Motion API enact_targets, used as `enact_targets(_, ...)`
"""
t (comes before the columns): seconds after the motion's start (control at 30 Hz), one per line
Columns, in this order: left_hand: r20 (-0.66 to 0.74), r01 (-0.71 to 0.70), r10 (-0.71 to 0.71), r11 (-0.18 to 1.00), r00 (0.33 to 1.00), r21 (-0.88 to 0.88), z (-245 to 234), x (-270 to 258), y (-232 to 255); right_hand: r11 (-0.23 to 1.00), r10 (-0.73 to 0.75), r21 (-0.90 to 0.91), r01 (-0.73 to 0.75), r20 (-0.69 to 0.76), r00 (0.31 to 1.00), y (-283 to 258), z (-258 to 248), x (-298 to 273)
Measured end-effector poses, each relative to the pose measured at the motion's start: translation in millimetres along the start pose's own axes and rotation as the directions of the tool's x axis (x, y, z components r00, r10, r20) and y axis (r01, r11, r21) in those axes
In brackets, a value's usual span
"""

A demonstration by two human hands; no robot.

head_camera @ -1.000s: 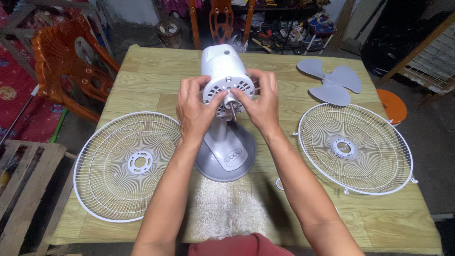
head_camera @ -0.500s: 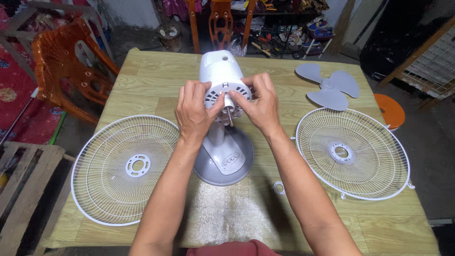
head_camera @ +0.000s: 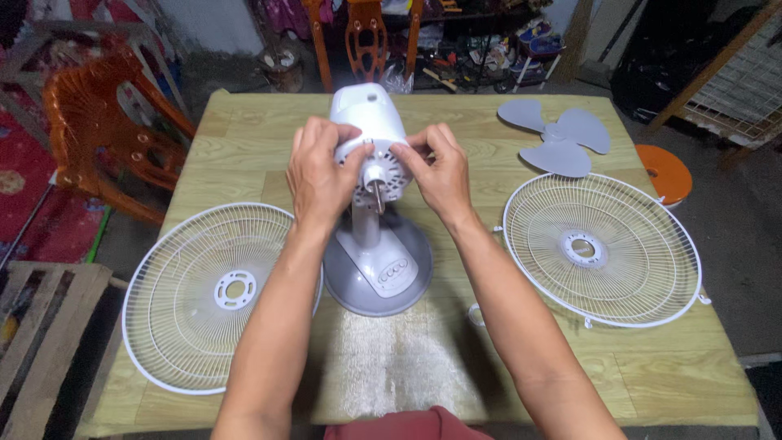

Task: The person assembles a table fan by attaching the front grille, securing it with a nut, and then mounting the fan blade onto the motor shaft. The assembly is performed on a wooden table with all parts laid out.

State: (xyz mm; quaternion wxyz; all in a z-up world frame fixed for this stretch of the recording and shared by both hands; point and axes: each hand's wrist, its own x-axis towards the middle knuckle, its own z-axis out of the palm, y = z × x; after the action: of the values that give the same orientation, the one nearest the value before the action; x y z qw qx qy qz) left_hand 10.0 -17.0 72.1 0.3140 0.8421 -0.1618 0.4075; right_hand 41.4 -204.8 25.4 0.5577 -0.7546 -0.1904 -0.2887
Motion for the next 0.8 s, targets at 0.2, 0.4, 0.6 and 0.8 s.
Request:
enact_targets(0.2,0.01,0.033,-0.032,0.999,0.999,-0.036,0.1,0.0,-2.2,0.998,0.042,-0.046,-0.041,0.012,0.999,-4.0,-3.7,4.4)
enact_targets(0.4,-0.007,-0.005,0.004,0.988,1.0,-0.154,-3.0,-19.9,-23.4,1.0,0.023,0.01,-0.024,0.073,0.997,8.9,-13.1,-7.9)
enact_targets(0.6,0.071,0.415,-0.421,0.83,0.904,-0.371,24.9,-87.2,-49.4,0.899,0.426,0.061,-0.433,0.099,0.899,47.3,-8.5,-49.7)
enact_targets(0.8,0.119,0.563,-0.613,0.609,0.781,-0.559,58.4,-106.5,-52.6,0.891,0.324,0.319,-0.323,0.052,0.945,57.4,23.1,-64.9)
